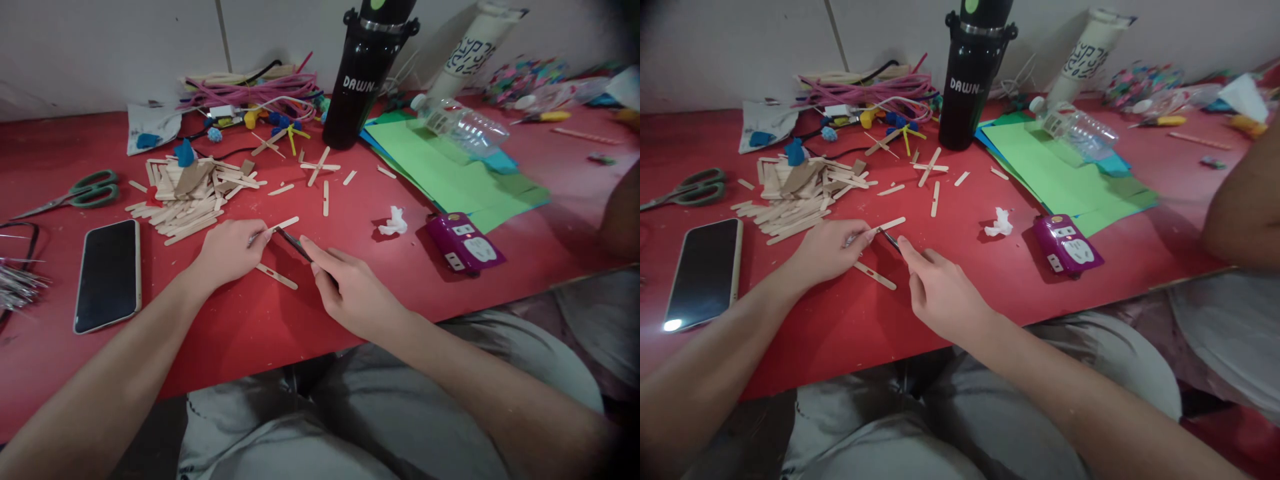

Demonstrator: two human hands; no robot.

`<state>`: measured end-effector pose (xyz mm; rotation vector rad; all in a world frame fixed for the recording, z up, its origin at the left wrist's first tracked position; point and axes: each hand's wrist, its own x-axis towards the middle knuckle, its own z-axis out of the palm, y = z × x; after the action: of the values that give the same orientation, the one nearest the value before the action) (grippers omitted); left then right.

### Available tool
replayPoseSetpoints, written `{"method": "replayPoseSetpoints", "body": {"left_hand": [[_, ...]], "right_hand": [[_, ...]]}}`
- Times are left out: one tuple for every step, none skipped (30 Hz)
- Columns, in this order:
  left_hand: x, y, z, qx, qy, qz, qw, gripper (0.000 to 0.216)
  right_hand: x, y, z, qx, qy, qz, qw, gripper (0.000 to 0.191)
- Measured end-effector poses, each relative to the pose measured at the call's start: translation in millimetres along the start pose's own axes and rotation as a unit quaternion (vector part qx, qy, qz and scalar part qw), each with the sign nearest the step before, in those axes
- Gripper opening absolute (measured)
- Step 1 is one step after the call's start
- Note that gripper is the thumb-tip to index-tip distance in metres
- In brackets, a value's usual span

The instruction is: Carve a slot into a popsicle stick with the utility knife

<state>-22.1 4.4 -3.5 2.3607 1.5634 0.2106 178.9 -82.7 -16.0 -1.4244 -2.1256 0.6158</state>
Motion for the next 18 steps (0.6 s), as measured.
{"method": "replayPoseSetpoints", "body": {"left_hand": [[-0.1,0.0,-0.1,-0.001,0.0,0.0,1.0,0.033],[-0.1,0.0,-0.1,-0.001,-0.001,-0.001,1.0,0.033],[-0.1,0.0,-0.1,-0.002,-0.001,-0.002,1.0,0.033],[-0.1,-0.1,-0.1,-0.002,-0.001,-0.003,1.0,0.033],[-0.1,-0.2,0.0,-0.002,-0.002,-0.004,1.0,0.033],[-0.1,-0.3,0.2,-0.003,-0.002,-0.004,1.0,0.033],[-0.1,-0.5,0.3,-0.004,-0.003,-0.002,1.0,0.033],[0.0,-0.7,0.3,-0.005,-0.003,-0.002,1.0,0.033],[0.1,-0.8,0.2,-0.005,-0.004,-0.002,1.0,0.034],[0.2,-0.8,0.0,-0.005,-0.004,-0.004,1.0,0.034],[0.3,-0.7,-0.4,-0.005,-0.006,-0.005,1.0,0.035],[0.4,-0.5,-0.9,-0.005,-0.007,-0.007,1.0,0.035],[0.5,-0.2,-1.4,-0.004,-0.008,-0.009,1.0,0.035],[0.6,0.1,-2.0,-0.003,-0.009,-0.011,1.0,0.035],[0.7,0.5,-2.5,-0.001,-0.011,-0.013,1.0,0.035],[0.7,0.8,-2.8,0.0,-0.012,-0.014,1.0,0.034],[0.8,1.0,-3.0,0.003,-0.014,-0.014,1.0,0.033],[0.9,1.1,-3.0,0.006,-0.015,-0.015,1.0,0.032]], "right_hand": [[-0.2,0.0,-0.1,0.004,0.001,0.001,1.0,0.057],[-0.3,0.0,-0.4,0.007,0.002,0.001,1.0,0.057],[-0.2,-0.1,-0.6,0.009,0.003,0.001,1.0,0.057],[-0.1,-0.3,-0.8,0.011,0.005,0.001,1.0,0.056],[0.1,-0.5,-1.0,0.012,0.005,0.001,1.0,0.056],[0.2,-0.6,-1.1,0.012,0.005,0.001,1.0,0.056],[0.3,-0.6,-1.2,0.009,0.004,0.001,1.0,0.056],[0.3,-0.4,-1.2,0.006,0.004,0.001,1.0,0.057],[0.2,0.0,-1.1,0.003,0.003,0.001,1.0,0.057],[-0.1,0.6,-1.1,0.002,0.005,0.0,1.0,0.057],[-0.4,1.3,-1.1,0.005,0.008,0.0,1.0,0.056],[-0.7,2.2,-1.1,0.013,0.015,0.002,1.0,0.054],[-1.2,3.1,-1.3,0.025,0.025,0.004,0.999,0.052],[-1.7,3.9,-1.6,0.038,0.038,0.007,0.999,0.05],[-2.1,4.6,-1.9,0.048,0.052,0.01,0.997,0.048],[-2.5,5.2,-2.3,0.056,0.065,0.013,0.996,0.047],[-2.8,5.6,-2.7,0.059,0.076,0.013,0.995,0.046],[-3.0,5.8,-3.2,0.059,0.082,0.011,0.995,0.046]]}}
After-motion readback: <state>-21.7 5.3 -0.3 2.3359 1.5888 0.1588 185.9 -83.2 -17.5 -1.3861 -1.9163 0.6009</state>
